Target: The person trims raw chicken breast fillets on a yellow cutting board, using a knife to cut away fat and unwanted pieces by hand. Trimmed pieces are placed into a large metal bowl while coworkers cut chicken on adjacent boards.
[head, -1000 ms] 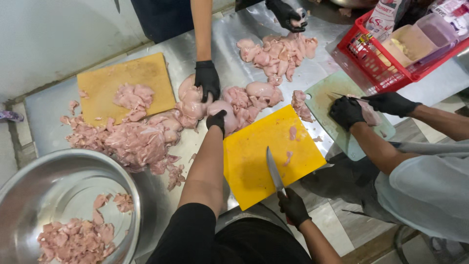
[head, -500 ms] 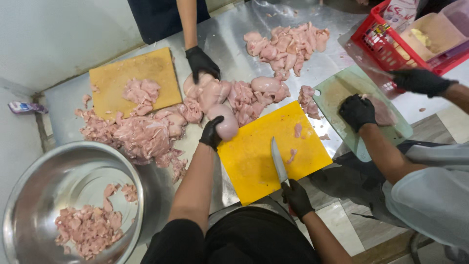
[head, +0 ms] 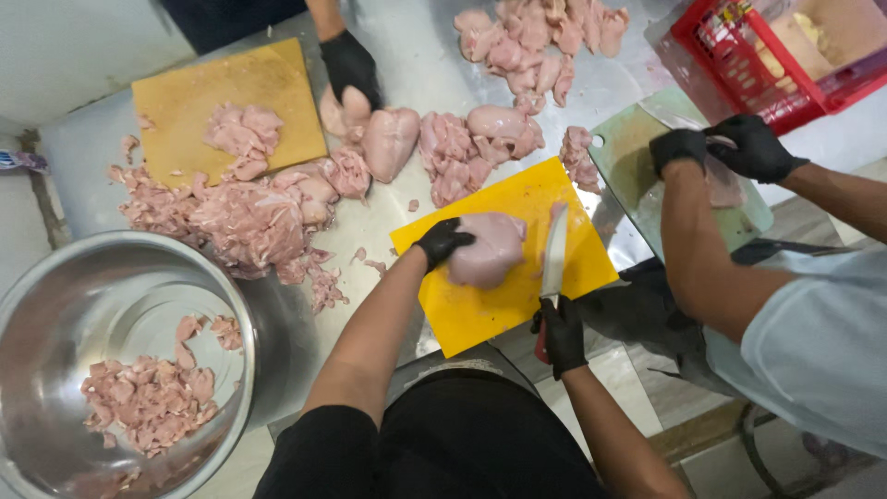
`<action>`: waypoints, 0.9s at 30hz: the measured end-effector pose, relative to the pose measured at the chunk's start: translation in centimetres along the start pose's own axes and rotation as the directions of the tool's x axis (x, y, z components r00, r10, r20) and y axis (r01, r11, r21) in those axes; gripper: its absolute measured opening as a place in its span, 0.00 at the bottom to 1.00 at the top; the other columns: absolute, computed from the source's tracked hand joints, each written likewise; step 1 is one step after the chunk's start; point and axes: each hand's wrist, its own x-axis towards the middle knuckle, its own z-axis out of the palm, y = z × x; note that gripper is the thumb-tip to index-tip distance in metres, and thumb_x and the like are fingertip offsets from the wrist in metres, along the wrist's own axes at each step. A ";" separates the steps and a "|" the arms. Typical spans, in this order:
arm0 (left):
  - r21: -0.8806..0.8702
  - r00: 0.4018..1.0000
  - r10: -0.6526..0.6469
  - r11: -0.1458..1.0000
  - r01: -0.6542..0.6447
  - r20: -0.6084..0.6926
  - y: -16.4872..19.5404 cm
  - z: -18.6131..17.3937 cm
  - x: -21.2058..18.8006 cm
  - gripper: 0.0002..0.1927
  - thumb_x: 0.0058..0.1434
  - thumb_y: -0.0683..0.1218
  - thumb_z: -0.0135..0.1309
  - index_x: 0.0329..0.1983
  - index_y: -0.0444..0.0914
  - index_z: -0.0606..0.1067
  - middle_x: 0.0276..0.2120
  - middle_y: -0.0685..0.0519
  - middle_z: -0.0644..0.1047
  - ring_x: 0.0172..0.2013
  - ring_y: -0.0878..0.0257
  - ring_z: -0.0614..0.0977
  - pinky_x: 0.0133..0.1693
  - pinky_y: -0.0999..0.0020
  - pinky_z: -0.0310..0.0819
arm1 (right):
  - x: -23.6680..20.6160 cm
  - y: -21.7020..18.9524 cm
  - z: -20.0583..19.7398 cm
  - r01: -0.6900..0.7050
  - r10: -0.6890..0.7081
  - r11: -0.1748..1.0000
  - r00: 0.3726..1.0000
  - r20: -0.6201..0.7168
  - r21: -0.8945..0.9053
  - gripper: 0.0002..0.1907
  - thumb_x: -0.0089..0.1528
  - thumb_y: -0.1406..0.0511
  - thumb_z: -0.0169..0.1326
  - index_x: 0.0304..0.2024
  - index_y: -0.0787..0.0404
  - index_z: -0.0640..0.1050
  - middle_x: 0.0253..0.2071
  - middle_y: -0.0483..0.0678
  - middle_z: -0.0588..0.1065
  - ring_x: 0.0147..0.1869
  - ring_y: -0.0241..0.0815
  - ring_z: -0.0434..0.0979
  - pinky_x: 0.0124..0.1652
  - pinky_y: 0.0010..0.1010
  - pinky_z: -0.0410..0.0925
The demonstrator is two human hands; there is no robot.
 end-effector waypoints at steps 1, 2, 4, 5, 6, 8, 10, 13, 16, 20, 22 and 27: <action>0.142 0.993 0.034 0.990 -0.018 -0.110 -0.6 0.3 0.2 0.27 0.56 0.45 0.61 0.60 0.36 0.76 0.52 0.49 0.81 0.51 0.58 0.82 0.54 0.63 0.75 | 0.0 0.2 -0.1 -0.008 0.008 1.000 1.000 0.008 -0.001 0.09 0.68 0.64 0.52 0.44 0.64 0.75 0.27 0.47 0.72 0.26 0.37 0.72 0.28 0.31 0.67; 0.165 0.976 0.105 0.984 -0.074 -0.190 -0.9 0.5 0.3 0.26 0.57 0.46 0.61 0.59 0.36 0.76 0.52 0.49 0.81 0.51 0.57 0.82 0.54 0.63 0.75 | 0.0 0.4 -0.3 -0.016 0.016 1.000 1.000 0.017 -0.001 0.08 0.68 0.65 0.52 0.45 0.64 0.74 0.27 0.47 0.72 0.27 0.37 0.72 0.28 0.31 0.67; 0.222 0.911 0.238 0.960 -0.169 -0.337 -1.4 0.8 0.2 0.25 0.58 0.47 0.62 0.58 0.36 0.76 0.52 0.48 0.82 0.51 0.56 0.82 0.55 0.63 0.75 | -0.2 1.0 -0.6 -0.029 0.026 0.999 0.998 0.062 0.045 0.09 0.68 0.65 0.51 0.47 0.64 0.74 0.28 0.46 0.72 0.28 0.36 0.72 0.29 0.31 0.68; 0.380 0.880 0.305 0.911 -0.159 -0.364 -1.4 0.7 0.1 0.24 0.58 0.48 0.63 0.56 0.36 0.77 0.51 0.46 0.81 0.50 0.54 0.82 0.54 0.63 0.75 | -0.4 1.3 -0.7 -0.036 0.030 0.997 0.996 0.086 0.069 0.09 0.68 0.65 0.51 0.48 0.63 0.73 0.29 0.46 0.73 0.29 0.35 0.73 0.29 0.31 0.68; 0.529 0.846 0.379 0.837 -0.140 -0.376 -1.1 0.4 0.0 0.22 0.59 0.49 0.63 0.55 0.35 0.78 0.50 0.44 0.81 0.50 0.51 0.82 0.53 0.62 0.74 | -0.6 1.5 -0.7 -0.036 0.031 0.998 0.995 0.093 0.044 0.10 0.68 0.65 0.51 0.48 0.64 0.73 0.29 0.46 0.73 0.29 0.36 0.73 0.30 0.31 0.68; 0.695 0.807 0.446 0.717 -0.063 -0.387 -0.3 -0.2 -0.1 0.19 0.59 0.50 0.64 0.49 0.35 0.80 0.46 0.41 0.81 0.47 0.47 0.82 0.50 0.60 0.74 | -1.3 1.7 -0.7 -0.038 0.038 0.999 0.994 0.107 -0.007 0.11 0.69 0.64 0.51 0.49 0.66 0.73 0.29 0.47 0.73 0.30 0.36 0.73 0.31 0.32 0.69; 0.749 0.797 0.438 0.662 0.028 -0.417 0.8 -1.2 0.1 0.15 0.58 0.51 0.64 0.41 0.36 0.81 0.42 0.39 0.81 0.42 0.44 0.82 0.46 0.58 0.76 | -2.1 1.4 -0.6 0.056 -0.041 0.995 0.982 0.187 -0.077 0.14 0.66 0.65 0.53 0.53 0.65 0.73 0.32 0.47 0.73 0.33 0.36 0.74 0.34 0.31 0.70; 0.590 0.620 0.507 0.803 -0.088 -0.598 2.7 -2.4 0.6 0.09 0.63 0.48 0.57 0.38 0.38 0.80 0.38 0.43 0.83 0.40 0.48 0.84 0.45 0.58 0.78 | -3.3 -0.1 -0.4 0.090 -0.019 0.940 0.977 0.213 -0.328 0.20 0.65 0.63 0.53 0.58 0.61 0.71 0.34 0.50 0.76 0.33 0.40 0.78 0.35 0.33 0.73; 0.582 0.534 0.534 0.808 -0.094 -0.655 2.3 -2.2 -0.1 0.16 0.59 0.52 0.62 0.43 0.36 0.76 0.40 0.43 0.80 0.41 0.48 0.82 0.46 0.57 0.77 | -3.9 -2.0 -0.3 0.205 -0.071 0.769 0.969 0.237 -0.606 0.20 0.65 0.61 0.52 0.59 0.59 0.72 0.38 0.55 0.78 0.36 0.49 0.80 0.38 0.39 0.72; 0.860 0.581 0.698 0.510 0.007 -0.419 -1.0 2.4 -4.3 0.35 0.49 0.60 0.69 0.52 0.34 0.72 0.46 0.40 0.75 0.49 0.40 0.74 0.51 0.47 0.68 | -3.3 -3.5 0.2 0.432 -0.247 0.524 0.902 0.355 -0.734 0.19 0.65 0.60 0.53 0.57 0.59 0.73 0.46 0.60 0.77 0.45 0.61 0.79 0.42 0.47 0.71; 0.916 0.625 0.723 0.400 -0.030 -0.295 -2.2 4.7 -5.7 0.37 0.47 0.62 0.68 0.51 0.35 0.71 0.47 0.41 0.74 0.50 0.41 0.74 0.53 0.47 0.67 | -2.9 -3.7 0.6 0.437 -0.242 0.456 0.899 0.365 -0.775 0.18 0.67 0.60 0.50 0.58 0.59 0.72 0.47 0.59 0.76 0.47 0.62 0.78 0.43 0.49 0.71; 0.941 0.805 0.558 0.338 0.001 -0.201 -2.9 6.9 -6.2 0.30 0.49 0.63 0.66 0.46 0.40 0.73 0.46 0.46 0.75 0.49 0.46 0.74 0.46 0.49 0.67 | -2.5 -4.1 1.9 0.406 -0.241 0.306 0.908 0.343 -0.861 0.18 0.66 0.60 0.50 0.57 0.57 0.71 0.48 0.58 0.76 0.45 0.64 0.78 0.41 0.52 0.70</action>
